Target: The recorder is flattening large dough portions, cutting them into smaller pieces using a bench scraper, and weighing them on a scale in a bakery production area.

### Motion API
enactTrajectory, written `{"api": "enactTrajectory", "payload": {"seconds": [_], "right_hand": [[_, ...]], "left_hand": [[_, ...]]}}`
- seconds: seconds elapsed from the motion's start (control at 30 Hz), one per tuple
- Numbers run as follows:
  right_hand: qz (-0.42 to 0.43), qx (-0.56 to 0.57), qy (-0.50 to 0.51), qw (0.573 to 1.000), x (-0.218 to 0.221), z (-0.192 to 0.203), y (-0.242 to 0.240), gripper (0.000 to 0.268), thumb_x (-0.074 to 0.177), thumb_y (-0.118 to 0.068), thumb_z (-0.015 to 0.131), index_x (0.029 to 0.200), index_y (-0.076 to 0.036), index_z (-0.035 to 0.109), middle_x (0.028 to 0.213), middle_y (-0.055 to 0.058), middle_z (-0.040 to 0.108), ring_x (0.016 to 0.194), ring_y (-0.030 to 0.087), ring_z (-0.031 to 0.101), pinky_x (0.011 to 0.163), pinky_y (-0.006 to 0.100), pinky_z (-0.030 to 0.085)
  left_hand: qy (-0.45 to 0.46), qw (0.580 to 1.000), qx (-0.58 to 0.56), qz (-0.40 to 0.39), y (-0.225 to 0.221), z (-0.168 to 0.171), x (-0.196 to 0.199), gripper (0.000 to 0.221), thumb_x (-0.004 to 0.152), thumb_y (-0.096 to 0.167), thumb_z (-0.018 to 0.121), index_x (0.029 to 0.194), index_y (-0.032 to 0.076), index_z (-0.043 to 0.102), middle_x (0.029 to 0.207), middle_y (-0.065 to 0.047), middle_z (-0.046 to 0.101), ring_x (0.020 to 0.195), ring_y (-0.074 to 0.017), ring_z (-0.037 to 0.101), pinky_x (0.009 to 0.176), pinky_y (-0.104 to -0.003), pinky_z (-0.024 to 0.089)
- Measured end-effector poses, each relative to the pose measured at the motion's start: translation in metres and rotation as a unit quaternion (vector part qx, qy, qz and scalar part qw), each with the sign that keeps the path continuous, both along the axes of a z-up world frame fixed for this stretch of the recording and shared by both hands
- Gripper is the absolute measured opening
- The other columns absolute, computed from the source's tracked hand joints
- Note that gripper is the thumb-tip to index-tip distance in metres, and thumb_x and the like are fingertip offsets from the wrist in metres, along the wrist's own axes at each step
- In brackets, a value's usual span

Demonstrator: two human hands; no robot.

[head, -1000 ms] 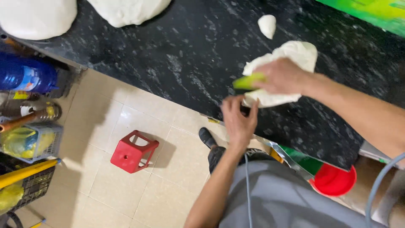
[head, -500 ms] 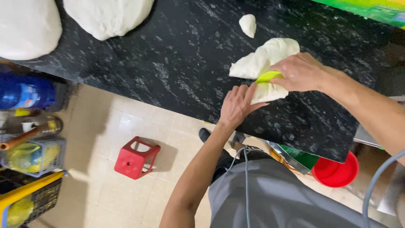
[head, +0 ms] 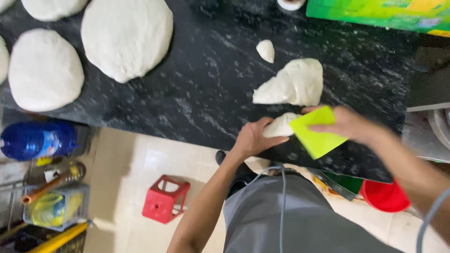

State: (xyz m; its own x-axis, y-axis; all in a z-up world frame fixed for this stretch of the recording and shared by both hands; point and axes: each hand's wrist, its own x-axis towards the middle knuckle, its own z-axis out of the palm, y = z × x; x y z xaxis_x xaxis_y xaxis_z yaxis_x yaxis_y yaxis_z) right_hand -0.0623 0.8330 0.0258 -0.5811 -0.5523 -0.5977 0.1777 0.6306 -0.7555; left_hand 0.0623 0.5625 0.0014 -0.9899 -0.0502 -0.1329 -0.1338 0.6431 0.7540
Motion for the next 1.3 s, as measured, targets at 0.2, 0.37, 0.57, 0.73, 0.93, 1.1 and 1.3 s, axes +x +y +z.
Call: {"api": "enactTrajectory", "payload": {"seconds": [0.2,0.37,0.57,0.73,0.93,1.1,1.3], "right_hand": [[-0.177,-0.122,-0.037,0.976,0.026,0.023,-0.094,0.047,0.08,-0.026,0.078,0.12,-0.003,0.072,0.106,0.004,0.079,0.092,0.014,0.074,0.082,0.031,0.057],[-0.183,-0.06,0.073,0.979,-0.007,0.071,-0.198,0.043,0.084,-0.026,0.08,0.12,-0.002,0.074,0.108,0.01,0.078,0.095,0.018,0.072,0.084,0.033,0.055],[-0.187,0.081,0.177,0.963,-0.043,0.066,-0.253,0.044,0.086,-0.027,0.082,0.124,-0.006,0.074,0.115,0.01,0.076,0.1,0.021,0.074,0.087,0.034,0.056],[-0.212,-0.028,0.288,0.934,-0.021,0.056,-0.279,0.046,0.101,-0.042,0.068,0.123,-0.001,0.074,0.106,0.008,0.077,0.091,0.019,0.076,0.078,0.032,0.059],[-0.033,0.154,0.342,0.926,0.026,0.045,-0.36,0.046,0.097,-0.046,0.07,0.107,-0.001,0.074,0.078,0.017,0.074,0.067,0.03,0.074,0.067,0.042,0.059],[-0.03,0.16,0.417,0.894,0.03,0.034,-0.382,0.045,0.096,-0.039,0.07,0.112,0.003,0.069,0.081,0.022,0.072,0.075,0.041,0.072,0.066,0.049,0.058],[-0.019,0.2,0.377,0.904,0.035,0.014,-0.412,0.044,0.094,-0.032,0.069,0.119,0.003,0.067,0.078,0.024,0.072,0.073,0.043,0.072,0.065,0.052,0.058]], "left_hand": [[-0.126,0.966,0.196,-0.111,-0.11,0.021,-0.017,0.07,0.075,0.056,0.082,0.119,0.002,0.075,0.098,-0.012,0.08,0.085,-0.0204,0.077,0.077,-0.034,0.06],[-0.108,0.938,0.297,-0.145,-0.232,0.052,-0.028,0.059,0.097,0.048,0.07,0.137,0.005,0.068,0.104,-0.004,0.077,0.088,-0.0071,0.068,0.075,-0.026,0.057],[-0.163,0.96,0.224,-0.047,-0.301,0.072,-0.025,0.058,0.094,0.045,0.067,0.141,0.011,0.069,0.079,-0.01,0.068,0.061,-0.0163,0.054,0.053,-0.034,0.046],[0.069,0.977,-0.183,0.087,-0.329,0.043,0.0,0.073,0.073,0.052,0.085,0.124,0.002,0.07,0.087,-0.018,0.067,0.075,-0.0338,0.067,0.057,-0.044,0.055],[0.214,0.973,0.082,0.02,-0.312,0.008,-0.012,0.033,0.1,0.017,0.069,0.131,0.005,0.071,0.124,-0.015,0.071,0.113,-0.0344,0.07,0.096,-0.039,0.057],[0.154,0.981,0.117,-0.014,-0.298,0.0,-0.022,0.034,0.098,0.014,0.069,0.13,0.004,0.069,0.132,-0.017,0.068,0.117,-0.0349,0.066,0.1,-0.039,0.054],[0.165,0.984,0.072,-0.018,-0.289,-0.002,-0.017,0.038,0.089,0.011,0.071,0.125,0.0,0.066,0.132,-0.02,0.063,0.119,-0.039,0.059,0.103,-0.044,0.049]]}}
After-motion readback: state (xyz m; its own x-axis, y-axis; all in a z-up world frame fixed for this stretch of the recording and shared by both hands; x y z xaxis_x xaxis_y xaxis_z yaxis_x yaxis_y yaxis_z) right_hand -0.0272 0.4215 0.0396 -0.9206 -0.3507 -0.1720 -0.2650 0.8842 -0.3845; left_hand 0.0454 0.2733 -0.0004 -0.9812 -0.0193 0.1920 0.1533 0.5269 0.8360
